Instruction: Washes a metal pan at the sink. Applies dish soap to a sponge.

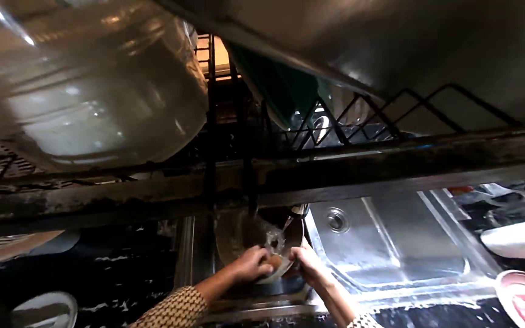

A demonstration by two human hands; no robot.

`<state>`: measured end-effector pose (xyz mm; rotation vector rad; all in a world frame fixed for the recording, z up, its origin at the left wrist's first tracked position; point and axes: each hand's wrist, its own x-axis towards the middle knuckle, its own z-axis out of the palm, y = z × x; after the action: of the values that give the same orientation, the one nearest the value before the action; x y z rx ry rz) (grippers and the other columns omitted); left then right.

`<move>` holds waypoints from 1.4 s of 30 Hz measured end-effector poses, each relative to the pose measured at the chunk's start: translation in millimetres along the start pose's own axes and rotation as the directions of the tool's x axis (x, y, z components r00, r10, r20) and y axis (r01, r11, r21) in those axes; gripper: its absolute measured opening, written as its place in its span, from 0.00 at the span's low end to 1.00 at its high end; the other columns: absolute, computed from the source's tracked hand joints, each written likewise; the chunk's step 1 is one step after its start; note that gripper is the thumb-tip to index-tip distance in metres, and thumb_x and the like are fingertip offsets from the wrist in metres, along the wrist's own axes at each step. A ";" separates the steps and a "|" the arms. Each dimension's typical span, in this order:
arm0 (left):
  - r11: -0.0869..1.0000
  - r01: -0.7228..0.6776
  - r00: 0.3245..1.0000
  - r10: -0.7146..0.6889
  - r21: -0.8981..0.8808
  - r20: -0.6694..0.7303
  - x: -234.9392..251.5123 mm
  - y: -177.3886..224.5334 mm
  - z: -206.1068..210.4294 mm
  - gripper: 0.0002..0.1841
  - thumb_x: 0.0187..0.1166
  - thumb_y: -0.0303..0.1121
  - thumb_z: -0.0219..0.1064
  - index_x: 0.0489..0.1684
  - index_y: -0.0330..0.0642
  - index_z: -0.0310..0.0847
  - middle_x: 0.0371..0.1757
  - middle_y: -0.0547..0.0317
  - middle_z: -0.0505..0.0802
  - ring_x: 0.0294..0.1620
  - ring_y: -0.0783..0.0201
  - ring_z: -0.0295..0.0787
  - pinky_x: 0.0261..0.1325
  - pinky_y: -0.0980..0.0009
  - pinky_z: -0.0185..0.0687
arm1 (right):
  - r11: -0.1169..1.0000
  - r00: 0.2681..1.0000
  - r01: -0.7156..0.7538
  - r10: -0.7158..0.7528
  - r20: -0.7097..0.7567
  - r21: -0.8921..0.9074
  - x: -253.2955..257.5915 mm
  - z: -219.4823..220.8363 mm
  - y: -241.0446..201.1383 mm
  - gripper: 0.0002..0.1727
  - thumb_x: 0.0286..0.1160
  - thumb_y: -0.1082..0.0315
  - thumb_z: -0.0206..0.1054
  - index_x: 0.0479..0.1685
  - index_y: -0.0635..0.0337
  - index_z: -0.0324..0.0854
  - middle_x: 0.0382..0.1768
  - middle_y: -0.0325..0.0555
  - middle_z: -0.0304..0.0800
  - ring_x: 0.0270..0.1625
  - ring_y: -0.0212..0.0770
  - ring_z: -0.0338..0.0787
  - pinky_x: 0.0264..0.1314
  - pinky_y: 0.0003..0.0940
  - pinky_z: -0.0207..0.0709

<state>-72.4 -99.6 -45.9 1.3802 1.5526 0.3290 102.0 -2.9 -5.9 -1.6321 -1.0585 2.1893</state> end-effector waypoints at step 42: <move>0.944 0.227 0.902 -0.296 -0.238 -0.314 64.3 21.7 13.0 0.26 0.84 0.32 0.63 0.78 0.27 0.69 0.75 0.30 0.81 0.77 0.41 0.79 0.81 0.48 0.72 | 0.973 0.998 0.025 -0.013 0.055 -0.231 18.7 16.7 24.9 0.53 0.70 0.81 0.59 0.96 0.39 0.35 0.72 0.67 0.74 0.49 0.62 0.89 0.33 0.61 0.85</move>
<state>-40.1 -42.2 -67.0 0.9761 1.9158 0.5655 86.1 -17.4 -34.0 -1.6540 -1.3845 2.1764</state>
